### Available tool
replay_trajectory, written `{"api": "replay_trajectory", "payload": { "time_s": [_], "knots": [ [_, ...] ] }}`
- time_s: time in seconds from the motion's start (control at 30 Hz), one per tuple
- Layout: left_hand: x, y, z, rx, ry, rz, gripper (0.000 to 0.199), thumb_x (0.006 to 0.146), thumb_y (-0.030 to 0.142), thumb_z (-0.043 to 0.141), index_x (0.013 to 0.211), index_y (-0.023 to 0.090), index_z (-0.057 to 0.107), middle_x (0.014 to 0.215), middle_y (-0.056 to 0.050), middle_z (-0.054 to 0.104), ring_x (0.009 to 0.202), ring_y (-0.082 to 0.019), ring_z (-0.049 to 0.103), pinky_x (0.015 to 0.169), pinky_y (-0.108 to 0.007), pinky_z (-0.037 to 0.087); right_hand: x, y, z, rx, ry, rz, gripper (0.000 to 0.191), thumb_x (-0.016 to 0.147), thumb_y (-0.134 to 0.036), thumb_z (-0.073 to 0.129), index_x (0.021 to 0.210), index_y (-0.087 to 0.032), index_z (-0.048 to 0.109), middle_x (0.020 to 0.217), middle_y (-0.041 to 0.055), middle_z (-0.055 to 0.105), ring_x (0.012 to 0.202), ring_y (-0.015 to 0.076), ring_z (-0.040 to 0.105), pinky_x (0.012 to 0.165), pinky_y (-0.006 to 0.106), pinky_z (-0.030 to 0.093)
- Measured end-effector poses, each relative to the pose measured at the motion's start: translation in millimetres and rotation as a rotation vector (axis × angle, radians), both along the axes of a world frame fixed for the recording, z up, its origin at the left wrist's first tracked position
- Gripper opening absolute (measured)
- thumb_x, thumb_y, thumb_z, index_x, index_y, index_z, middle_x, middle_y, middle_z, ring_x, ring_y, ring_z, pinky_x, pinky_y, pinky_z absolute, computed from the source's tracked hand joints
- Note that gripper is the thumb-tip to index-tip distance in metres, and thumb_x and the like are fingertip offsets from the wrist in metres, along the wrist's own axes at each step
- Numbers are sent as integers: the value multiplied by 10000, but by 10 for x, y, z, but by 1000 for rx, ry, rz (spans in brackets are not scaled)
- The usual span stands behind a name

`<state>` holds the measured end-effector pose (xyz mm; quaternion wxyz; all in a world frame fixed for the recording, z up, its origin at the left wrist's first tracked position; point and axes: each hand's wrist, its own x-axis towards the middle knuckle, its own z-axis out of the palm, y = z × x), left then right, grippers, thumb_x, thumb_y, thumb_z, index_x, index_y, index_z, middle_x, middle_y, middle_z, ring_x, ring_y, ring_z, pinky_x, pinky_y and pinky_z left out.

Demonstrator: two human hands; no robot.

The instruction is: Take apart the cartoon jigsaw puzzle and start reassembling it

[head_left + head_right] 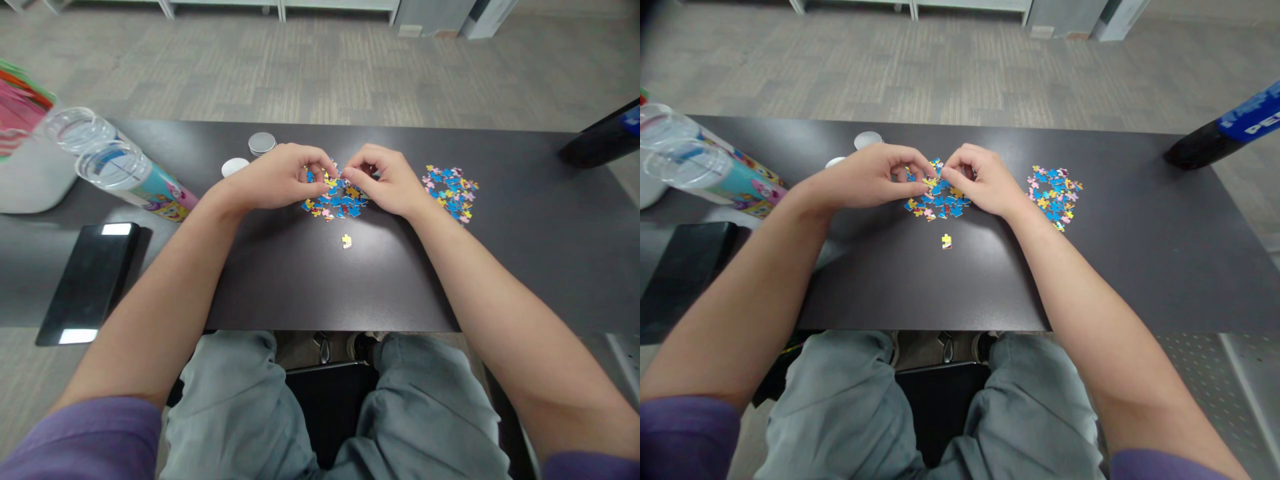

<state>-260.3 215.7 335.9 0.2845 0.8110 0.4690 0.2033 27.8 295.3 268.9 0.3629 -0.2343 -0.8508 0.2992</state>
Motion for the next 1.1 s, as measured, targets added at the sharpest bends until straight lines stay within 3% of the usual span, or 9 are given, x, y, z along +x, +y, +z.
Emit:
{"api": "replay_trajectory", "payload": {
  "time_s": [0.17,0.33,0.47,0.57,0.7,0.9,1.1],
  "knots": [
    [27,-15,8,-16,-17,-21,314,983,450,871,1237,266,890,891,6,810,905,-225,763,893,-336,569,-16,-40,58,-24,-13,55,759,1030,-1039,899,945,-287,835,920,36,700,828,233,596,809,427,521],
    [47,-8,-89,-58,-83,-29,343,952,425,928,1242,258,852,993,-19,866,832,-196,761,807,-331,570,-23,-59,94,-40,-33,98,719,1021,-995,946,916,-293,827,944,51,736,875,253,644,840,438,543],
    [58,-12,-128,-134,-158,-71,338,987,484,934,1221,263,828,1045,-32,901,902,-214,811,826,-338,602,-29,-93,141,-58,-44,139,695,995,-964,995,914,-294,827,944,43,746,896,260,673,873,442,565],
    [57,-39,-65,-232,-182,-133,343,1013,546,944,1170,261,838,1051,-30,906,977,-225,823,888,-359,642,-20,-97,170,-80,-48,154,689,982,-958,1006,916,-297,823,919,35,745,903,263,687,877,440,579],
    [72,-97,80,-342,-98,-189,352,1019,603,960,1122,270,908,911,-14,847,873,-211,766,823,-359,614,9,-2,123,-94,8,46,645,995,-937,996,917,-327,803,891,33,769,879,276,649,826,460,564],
    [183,-193,172,-267,51,-270,335,1021,624,915,1054,298,980,870,-1,837,837,-214,749,820,-351,550,6,78,21,-75,32,-77,599,992,-898,1004,903,-351,775,850,22,769,846,277,567,803,472,521],
    [284,-258,181,-297,160,-254,321,1011,611,895,993,298,968,790,16,801,774,-196,721,770,-348,477,-8,4,84,-27,-38,-59,571,1052,-849,926,864,-336,759,923,21,757,837,248,546,879,457,519]
  ]
}}
